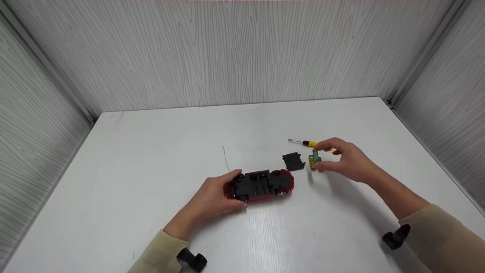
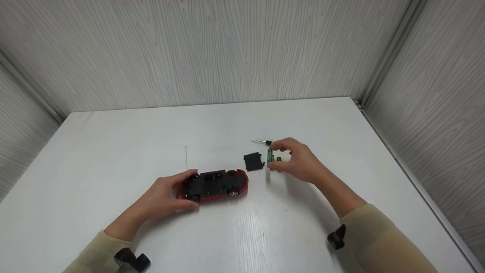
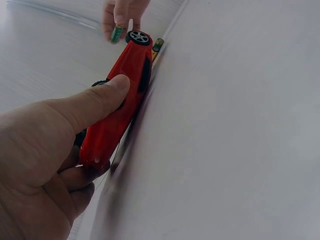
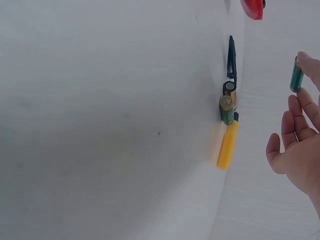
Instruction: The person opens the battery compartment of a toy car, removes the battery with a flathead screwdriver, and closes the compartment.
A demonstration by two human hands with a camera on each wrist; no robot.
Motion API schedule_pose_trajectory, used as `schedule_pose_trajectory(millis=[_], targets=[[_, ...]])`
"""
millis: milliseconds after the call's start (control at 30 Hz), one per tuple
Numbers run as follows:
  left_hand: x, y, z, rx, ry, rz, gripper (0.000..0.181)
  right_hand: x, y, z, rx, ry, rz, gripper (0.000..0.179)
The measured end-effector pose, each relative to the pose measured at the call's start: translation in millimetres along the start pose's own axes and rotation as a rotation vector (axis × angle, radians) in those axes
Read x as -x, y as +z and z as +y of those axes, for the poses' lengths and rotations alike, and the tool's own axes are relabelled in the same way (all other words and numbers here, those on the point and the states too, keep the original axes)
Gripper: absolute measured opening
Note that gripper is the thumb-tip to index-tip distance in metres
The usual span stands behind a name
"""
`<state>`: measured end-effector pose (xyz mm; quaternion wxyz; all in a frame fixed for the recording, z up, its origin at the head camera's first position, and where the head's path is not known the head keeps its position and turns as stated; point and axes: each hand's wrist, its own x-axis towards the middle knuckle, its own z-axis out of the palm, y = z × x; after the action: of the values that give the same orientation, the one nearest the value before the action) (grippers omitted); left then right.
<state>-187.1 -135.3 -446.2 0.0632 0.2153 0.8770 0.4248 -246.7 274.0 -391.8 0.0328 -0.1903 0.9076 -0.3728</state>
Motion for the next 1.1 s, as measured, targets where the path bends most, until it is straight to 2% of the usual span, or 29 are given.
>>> schedule_pose_trajectory(millis=[300, 500, 700, 1100], targets=[[-0.8, 0.3, -1.3, -0.014, 0.014, 0.002, 0.095, 7.7, -9, 30, 0.010, 0.071, 0.013, 0.048], [0.3, -0.3, -1.2, 0.004, 0.004, -0.002, 0.095, 9.8, -11, 45, 0.019, 0.130, -0.012, 0.049], [1.6, -0.2, -1.0, -0.007, -0.013, -0.003, 0.096, 8.9, -10, 49, 0.041, 0.185, -0.035, 0.051], [-0.2, 0.6, -0.6, -0.025, -0.023, -0.001, 0.097, 6.6, -8, 53, 0.073, 0.219, -0.060, 0.054]])
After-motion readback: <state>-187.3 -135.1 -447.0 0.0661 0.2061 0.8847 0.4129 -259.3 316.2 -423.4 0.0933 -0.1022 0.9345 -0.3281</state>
